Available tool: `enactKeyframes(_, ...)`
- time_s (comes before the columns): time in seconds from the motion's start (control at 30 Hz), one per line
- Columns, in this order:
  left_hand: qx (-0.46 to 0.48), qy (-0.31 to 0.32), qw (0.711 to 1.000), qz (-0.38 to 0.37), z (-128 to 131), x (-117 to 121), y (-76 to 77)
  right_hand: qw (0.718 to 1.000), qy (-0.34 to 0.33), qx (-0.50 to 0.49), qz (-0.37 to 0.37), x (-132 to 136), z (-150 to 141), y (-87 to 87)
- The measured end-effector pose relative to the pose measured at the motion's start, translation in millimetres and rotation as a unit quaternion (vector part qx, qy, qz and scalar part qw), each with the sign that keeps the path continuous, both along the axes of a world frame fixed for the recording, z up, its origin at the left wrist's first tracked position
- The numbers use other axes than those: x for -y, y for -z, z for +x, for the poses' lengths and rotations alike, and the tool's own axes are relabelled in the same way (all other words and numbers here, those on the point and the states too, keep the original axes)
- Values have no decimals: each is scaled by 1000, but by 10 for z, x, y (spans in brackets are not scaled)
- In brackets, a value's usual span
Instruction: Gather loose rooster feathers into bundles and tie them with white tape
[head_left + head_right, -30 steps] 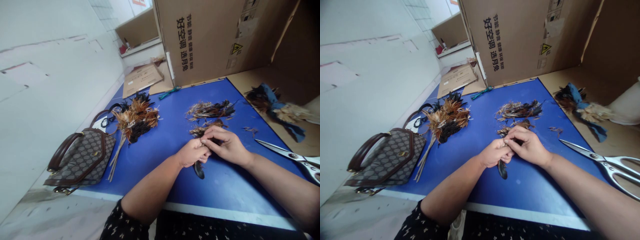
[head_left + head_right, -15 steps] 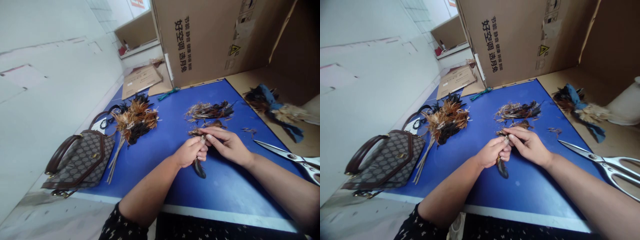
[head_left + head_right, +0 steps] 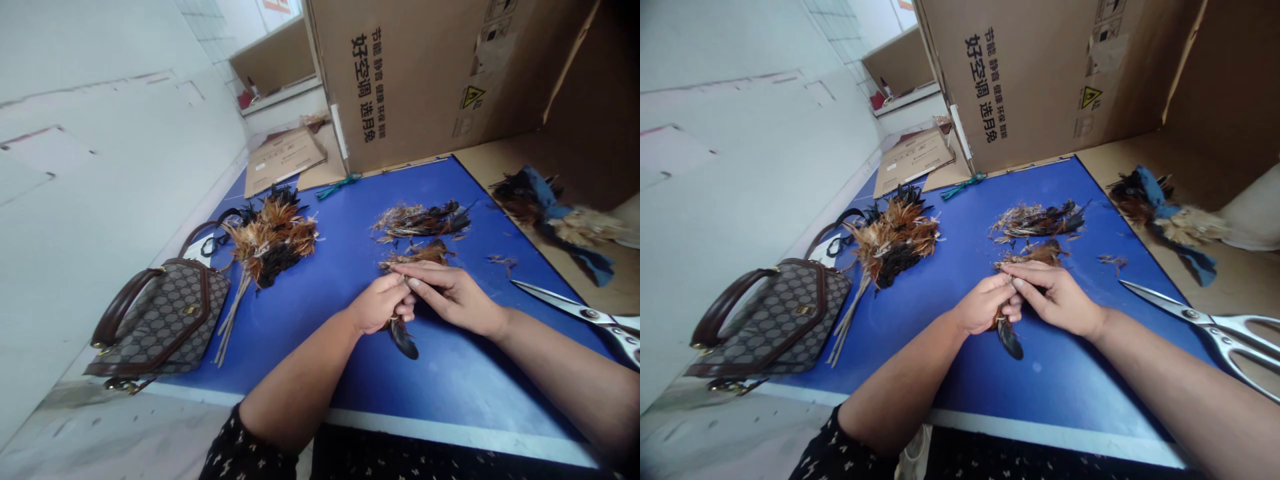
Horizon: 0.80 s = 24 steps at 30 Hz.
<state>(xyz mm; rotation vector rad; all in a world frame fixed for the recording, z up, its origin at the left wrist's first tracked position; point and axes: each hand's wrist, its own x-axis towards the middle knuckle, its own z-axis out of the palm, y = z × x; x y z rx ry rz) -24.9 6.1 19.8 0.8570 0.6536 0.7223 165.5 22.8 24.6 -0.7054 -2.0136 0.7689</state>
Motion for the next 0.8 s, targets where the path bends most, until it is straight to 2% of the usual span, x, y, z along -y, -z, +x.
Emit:
enactKeyframes(0.13, -14, 3, 1000, 2, 14, 14, -18, 999, 39, -20, 8, 18, -28, -32)
enactKeyframes(0.3, -41, 13, 998, 35, 47, 38, 41, 998, 44, -50, -2, 55, -102, -55)
enactKeyframes(0.5, -14, 37, 998, 41, 16, 29, 10, 994, 71, -57, -67, 51, -94, -29)
enactKeyframes(0.63, 45, 28, 999, 0, -28, 7, -73, 989, 71, -77, -106, 32, -57, -23)
enactKeyframes(0.8, 77, 14, 995, -54, -56, -2, -125, 989, 62, -74, -111, 27, -35, -27)
